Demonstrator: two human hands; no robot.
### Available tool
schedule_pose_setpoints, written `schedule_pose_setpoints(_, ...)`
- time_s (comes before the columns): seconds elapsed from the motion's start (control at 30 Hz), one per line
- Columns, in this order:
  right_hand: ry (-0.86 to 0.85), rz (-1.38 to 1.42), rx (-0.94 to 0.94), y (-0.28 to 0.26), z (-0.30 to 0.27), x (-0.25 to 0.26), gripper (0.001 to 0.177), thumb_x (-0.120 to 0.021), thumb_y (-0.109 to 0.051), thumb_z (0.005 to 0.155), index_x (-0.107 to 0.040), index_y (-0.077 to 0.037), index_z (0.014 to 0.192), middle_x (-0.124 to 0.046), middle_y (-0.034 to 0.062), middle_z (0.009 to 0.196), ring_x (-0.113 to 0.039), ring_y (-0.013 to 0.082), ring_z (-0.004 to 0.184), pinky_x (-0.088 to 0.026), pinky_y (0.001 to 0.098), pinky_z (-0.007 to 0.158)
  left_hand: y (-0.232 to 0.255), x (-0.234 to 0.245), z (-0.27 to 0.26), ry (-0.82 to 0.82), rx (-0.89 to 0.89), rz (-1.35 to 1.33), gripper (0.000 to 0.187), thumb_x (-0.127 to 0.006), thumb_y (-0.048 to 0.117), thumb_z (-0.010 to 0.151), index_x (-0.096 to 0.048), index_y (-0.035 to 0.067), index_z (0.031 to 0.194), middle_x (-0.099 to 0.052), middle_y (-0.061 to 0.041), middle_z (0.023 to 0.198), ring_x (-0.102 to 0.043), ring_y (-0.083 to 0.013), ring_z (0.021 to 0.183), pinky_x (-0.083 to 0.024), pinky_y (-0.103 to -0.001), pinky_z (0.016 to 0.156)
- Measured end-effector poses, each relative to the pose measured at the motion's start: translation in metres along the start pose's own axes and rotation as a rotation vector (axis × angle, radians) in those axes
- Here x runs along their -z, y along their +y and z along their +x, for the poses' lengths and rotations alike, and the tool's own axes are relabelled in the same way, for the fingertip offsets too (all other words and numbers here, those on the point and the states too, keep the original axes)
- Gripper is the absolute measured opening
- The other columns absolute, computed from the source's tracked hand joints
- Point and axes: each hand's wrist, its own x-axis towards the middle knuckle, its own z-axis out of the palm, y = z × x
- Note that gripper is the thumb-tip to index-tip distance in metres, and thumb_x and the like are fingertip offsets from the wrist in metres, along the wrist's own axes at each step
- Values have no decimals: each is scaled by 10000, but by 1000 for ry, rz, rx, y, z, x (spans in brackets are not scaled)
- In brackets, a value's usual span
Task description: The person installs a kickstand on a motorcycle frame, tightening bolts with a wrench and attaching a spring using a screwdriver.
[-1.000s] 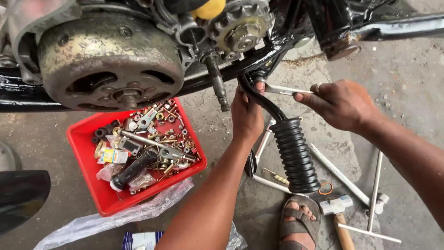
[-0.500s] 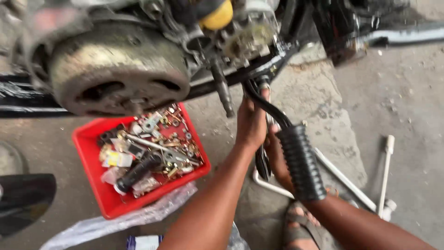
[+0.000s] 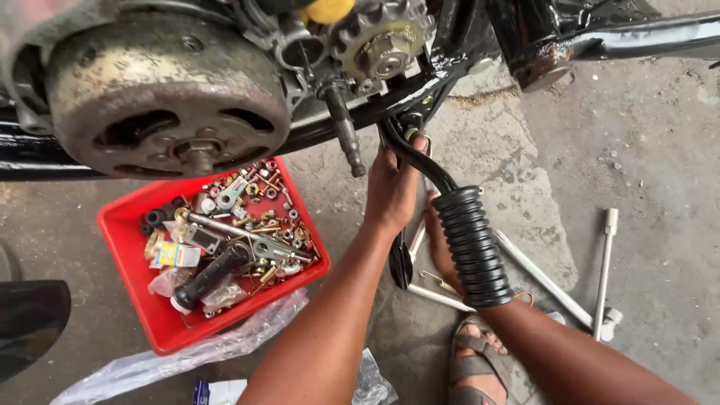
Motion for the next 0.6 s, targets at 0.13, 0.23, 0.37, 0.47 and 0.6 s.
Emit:
schedule_pose_setpoints(0.13, -202, -208, -373, -10, 59, 62, 459, -562, -493, 984, -720, -62, 974, -670, 67, 652, -599, 222, 523, -492, 411, 542, 0, 4, 1, -35, 36, 26, 648, -551, 583, 970, -572, 65, 1358, -692, -148, 1150, -657, -217, 1057, -514, -360, 908)
schedule_pose_setpoints(0.23, -400, -1075, -274, -137, 91, 91, 655, -411, -727, 931, -757, -174, 981, -675, 65, 631, -641, 202, 561, -558, 420, 613, -5, -1, -6, -5, 3, 36, 628, -560, 571, 979, -572, 47, 1325, -710, -138, 1126, -677, -218, 1042, -523, -365, 907)
schedule_pose_setpoints(0.37, -608, -1541, -186, -208, 123, 111, 765, -314, -809, 939, -765, -199, 1043, -708, 89, 661, -685, 205, 577, -611, 385, 614, -5, -5, -4, 52, -41, 40, 603, -546, 555, 1012, -616, 20, 1282, -720, -124, 1083, -674, -217, 992, -515, -349, 902)
schedule_pose_setpoints(0.47, -482, -1658, 449, -206, 137, 120, 764, -309, -787, 939, -759, -175, 858, -666, 15, 621, -632, 162, 576, -538, 336, 663, -7, -13, -3, 87, -50, -31, 617, -572, 559, 1003, -625, 5, 1269, -710, -121, 1052, -615, -194, 951, -499, -331, 877)
schedule_pose_setpoints(0.6, -606, -1595, -64, -182, 139, 117, 699, -353, -796, 904, -685, -186, 985, -647, 76, 592, -652, 225, 486, -544, 412, 475, -6, -17, 4, 106, 3, -55, 631, -575, 577, 985, -645, -1, 1228, -715, -102, 1029, -624, -174, 934, -496, -320, 855)
